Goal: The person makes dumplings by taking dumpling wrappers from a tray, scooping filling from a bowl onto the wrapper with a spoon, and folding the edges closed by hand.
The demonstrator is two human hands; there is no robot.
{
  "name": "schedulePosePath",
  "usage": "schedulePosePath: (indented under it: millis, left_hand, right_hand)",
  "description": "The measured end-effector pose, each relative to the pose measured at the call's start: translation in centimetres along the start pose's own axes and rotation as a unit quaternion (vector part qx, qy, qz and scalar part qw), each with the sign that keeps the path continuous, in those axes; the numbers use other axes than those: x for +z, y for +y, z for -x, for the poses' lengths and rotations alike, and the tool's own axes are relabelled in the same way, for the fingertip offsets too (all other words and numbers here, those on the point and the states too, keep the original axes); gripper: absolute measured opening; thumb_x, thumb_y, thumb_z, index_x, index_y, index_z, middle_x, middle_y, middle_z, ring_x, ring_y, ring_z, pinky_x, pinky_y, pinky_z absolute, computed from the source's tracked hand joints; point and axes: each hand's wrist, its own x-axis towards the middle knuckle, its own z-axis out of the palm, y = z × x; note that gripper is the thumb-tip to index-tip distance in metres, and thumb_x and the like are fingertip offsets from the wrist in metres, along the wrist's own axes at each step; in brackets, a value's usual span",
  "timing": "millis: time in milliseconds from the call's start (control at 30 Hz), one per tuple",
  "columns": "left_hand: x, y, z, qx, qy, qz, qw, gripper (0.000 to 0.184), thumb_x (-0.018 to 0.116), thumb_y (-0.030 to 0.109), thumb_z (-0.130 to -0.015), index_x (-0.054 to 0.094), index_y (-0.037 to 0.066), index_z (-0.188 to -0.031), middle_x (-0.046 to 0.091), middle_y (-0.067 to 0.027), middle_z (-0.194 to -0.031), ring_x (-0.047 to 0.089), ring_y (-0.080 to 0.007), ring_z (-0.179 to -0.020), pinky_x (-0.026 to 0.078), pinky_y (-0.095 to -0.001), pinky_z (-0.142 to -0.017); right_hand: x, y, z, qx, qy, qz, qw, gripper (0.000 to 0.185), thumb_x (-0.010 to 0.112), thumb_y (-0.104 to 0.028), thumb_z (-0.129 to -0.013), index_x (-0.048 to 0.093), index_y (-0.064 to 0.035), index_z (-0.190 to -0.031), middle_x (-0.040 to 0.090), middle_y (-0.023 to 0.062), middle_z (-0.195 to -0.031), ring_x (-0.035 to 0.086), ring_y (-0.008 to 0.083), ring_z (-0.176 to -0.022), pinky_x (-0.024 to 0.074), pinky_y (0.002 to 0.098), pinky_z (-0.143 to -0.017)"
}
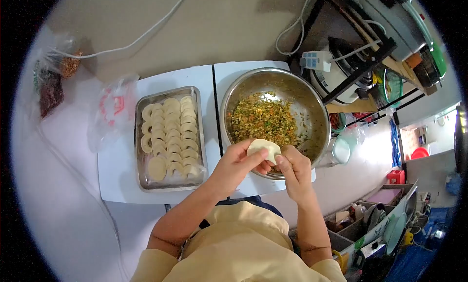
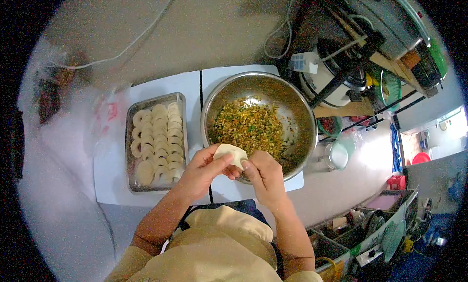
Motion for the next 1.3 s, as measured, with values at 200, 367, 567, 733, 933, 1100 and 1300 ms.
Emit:
schedulePosePath:
  millis: [200,367,567,733,933,1100,1300]
  left_hand:
    - [-2.0,0.7,1.9,-0.007,-0.036,-0.009,0.999,0.031,0.052,0.018,-0.094,0.047,0.001,-0.118,0.065,-0.011,-0.089,0.058,-0.0126,-0.073,0.047,-0.0263,-0.069]
    - [-3.9,0.5,3.4,-0.002,-0.053,-0.027,0.998,0.042,0.054,0.015,-0.092,0.04,0.003,-0.13,0.065,-0.0113,-0.094,0.06,-0.0139,-0.081,0.048,-0.0276,-0.071]
    - [-6.4,-2.2,4.8,0.031,0.006,-0.325,0.945,0.05,0.065,0.006,-0.077,0.046,0.003,-0.123,0.064,-0.0133,-0.102,0.064,-0.0185,-0.085,0.049,-0.0314,-0.073]
    - [-7.3,-4.6,5.9,0.077,0.174,-0.385,0.903,0.04,0.052,-0.004,-0.078,0.048,0.005,-0.117,0.062,-0.0144,-0.101,0.062,-0.0232,-0.086,0.048,-0.0352,-0.076]
    - [-9.9,-5.4,6.9,0.013,0.292,0.156,0.944,0.03,0.047,-0.007,-0.083,0.05,0.003,-0.111,0.06,-0.0097,-0.106,0.061,-0.0191,-0.093,0.047,-0.0292,-0.083]
    - [-16.2,-8.9,9.3,0.065,0.331,-0.134,0.932,0.026,0.047,-0.007,-0.082,0.058,0.003,-0.104,0.063,-0.0081,-0.098,0.06,-0.016,-0.089,0.048,-0.0289,-0.079]
    - [-17.7,-9.4,11.9,0.067,0.401,-0.39,0.826,0.027,0.052,-0.008,-0.074,0.057,0.006,-0.098,0.062,-0.0114,-0.091,0.06,-0.028,-0.084,0.047,-0.0349,-0.074]
  right_hand:
    - [0.9,0.5,0.3,0.049,-0.029,-0.043,0.997,0.019,0.053,-0.011,-0.089,0.054,0.0017,-0.075,0.049,0.0092,-0.064,0.046,0.0199,-0.057,0.0371,0.0317,-0.055]
    - [3.6,-0.6,0.2,0.124,-0.053,-0.061,0.989,0.012,0.058,-0.007,-0.086,0.063,0.0024,-0.092,0.061,0.0112,-0.073,0.057,0.0191,-0.063,0.0467,0.0282,-0.061]
    - [8.9,-0.8,0.2,0.033,-0.094,0.071,0.992,0.01,0.06,-0.004,-0.083,0.063,0.0001,-0.092,0.063,0.0167,-0.079,0.061,0.0321,-0.068,0.0485,0.035,-0.063]
    - [13.6,0.2,0.8,-0.106,-0.033,0.249,0.962,0.013,0.056,-0.001,-0.084,0.061,0.0005,-0.096,0.055,0.0122,-0.069,0.053,0.0292,-0.06,0.0411,0.0366,-0.054]
    - [17.1,0.7,2.5,-0.166,-0.097,0.278,0.941,0.044,0.053,0.003,-0.081,0.05,0.0009,-0.125,0.055,0.0122,-0.07,0.053,0.0286,-0.061,0.0421,0.04,-0.055]
    - [16.7,0.1,2.9,-0.081,-0.136,0.227,0.961,0.044,0.056,-0.001,-0.083,0.05,-0.002,-0.127,0.056,0.013,-0.066,0.055,0.0285,-0.058,0.0445,0.0381,-0.057]
    - [14.0,1.9,3.7,0.045,-0.092,0.13,0.986,0.041,0.061,-0.001,-0.081,0.055,-0.0051,-0.121,0.057,0.0119,-0.064,0.054,0.0236,-0.053,0.0424,0.0333,-0.05]
